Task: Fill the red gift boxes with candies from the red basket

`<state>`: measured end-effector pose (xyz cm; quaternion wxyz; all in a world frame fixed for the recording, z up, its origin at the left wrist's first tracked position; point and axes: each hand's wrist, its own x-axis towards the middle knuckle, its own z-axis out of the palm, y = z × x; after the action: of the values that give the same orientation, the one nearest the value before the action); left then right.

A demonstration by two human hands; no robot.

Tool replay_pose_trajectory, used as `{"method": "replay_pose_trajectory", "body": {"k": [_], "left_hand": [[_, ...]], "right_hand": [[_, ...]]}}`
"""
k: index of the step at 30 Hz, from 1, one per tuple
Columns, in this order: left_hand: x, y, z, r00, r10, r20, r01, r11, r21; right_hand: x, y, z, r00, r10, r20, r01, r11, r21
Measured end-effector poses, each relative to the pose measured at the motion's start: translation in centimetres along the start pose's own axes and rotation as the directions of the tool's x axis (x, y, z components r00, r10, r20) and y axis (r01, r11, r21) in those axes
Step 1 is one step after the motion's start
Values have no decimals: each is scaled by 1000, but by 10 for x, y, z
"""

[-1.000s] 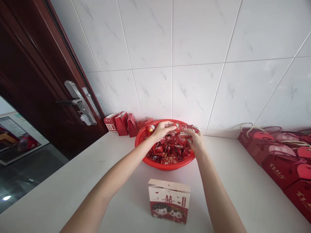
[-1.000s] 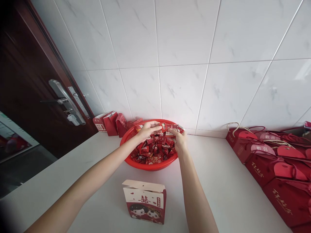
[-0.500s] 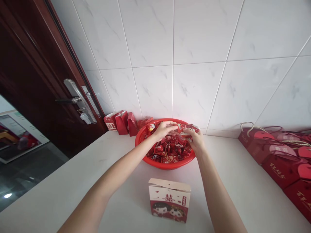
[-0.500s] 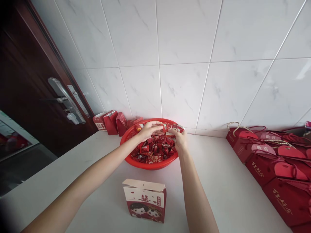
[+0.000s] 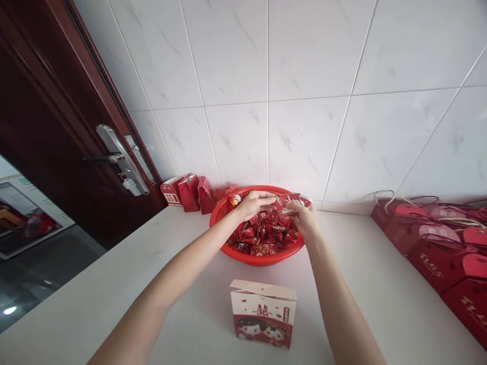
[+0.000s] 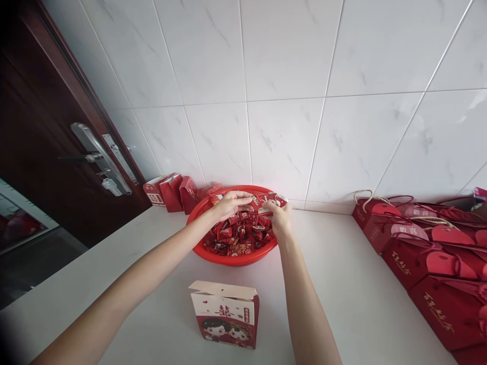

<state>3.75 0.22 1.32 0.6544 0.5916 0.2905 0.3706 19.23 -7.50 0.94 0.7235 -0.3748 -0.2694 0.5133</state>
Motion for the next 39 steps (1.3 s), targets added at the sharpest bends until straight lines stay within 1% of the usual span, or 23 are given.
{"method": "replay_pose_trajectory", "body": {"k": [3,6,8,9,10,12,14,15,16,17,18,19,20,21,22,24,25,27,29,32,35,37,39], "left_hand": [[1,0,0,1000,-1,0,1,1000,-3],[2,-1,-2,999,15,-30,-14,998,60],[2,-2,-4,995,49,-88,-32,982,184],[2,-2,-5,990,78,-120,-41,957,288],[2,-3,-6,983,112,-143,-43,909,414],[2,-4,-7,968,195,-158,-40,742,669],[0,-4,-6,956,277,-101,-67,539,840],[-1,-5,-4,954,298,-38,-107,455,884],[-3,-5,-1,958,283,55,-169,397,902],[-5,-6,2,962,218,166,-239,370,898],[-7,-8,5,955,108,277,-297,366,882],[-9,-10,9,931,-17,363,-332,369,868],[-11,-12,13,900,-129,416,-349,359,866],[-12,-15,17,877,-207,433,-356,324,876],[-14,-18,21,874,-240,423,-359,269,894],[-15,-23,26,903,-200,380,-353,158,922],[-15,-25,28,916,-168,365,-347,130,929],[-13,-27,29,931,-135,340,-325,120,938],[-11,-28,28,936,-139,324,-307,126,943],[-9,-23,23,939,-145,313,-289,163,943],[-11,-14,15,948,-70,310,-283,253,925],[-14,-6,10,957,46,285,-283,346,895],[-20,1,7,960,174,217,-275,466,841]], "right_hand": [[0,0,0,1000,4,4,-4,1000,5],[1,0,-1,1000,16,-13,-16,1000,4],[3,0,-2,999,17,-44,-17,1000,10],[3,1,-3,998,14,-59,-13,1000,17],[4,1,-3,997,13,-71,-12,1000,25],[6,1,-4,996,16,-88,-13,999,42],[6,2,-5,996,22,-90,-17,999,49],[7,2,-5,996,21,-90,-17,999,48],[7,2,-4,996,17,-92,-13,999,48],[6,2,-4,995,13,-95,-9,999,46],[6,2,-4,995,11,-99,-6,999,45],[6,2,-4,995,12,-102,-7,999,46],[6,2,-3,995,12,-104,-7,999,51],[5,2,-3,995,11,-101,-5,998,56],[5,1,-3,996,9,-93,-3,998,59],[5,2,-4,997,-1,-76,5,998,60],[6,2,-4,997,-5,-70,10,998,57],[6,3,-4,998,-11,-68,14,999,52],[7,4,-4,997,-14,-73,18,998,55],[7,5,-4,997,-19,-68,24,997,70],[7,5,-5,998,-17,-57,21,997,70],[8,5,-5,999,-12,-46,15,998,57],[7,5,-6,999,-10,-43,13,999,51]]}}
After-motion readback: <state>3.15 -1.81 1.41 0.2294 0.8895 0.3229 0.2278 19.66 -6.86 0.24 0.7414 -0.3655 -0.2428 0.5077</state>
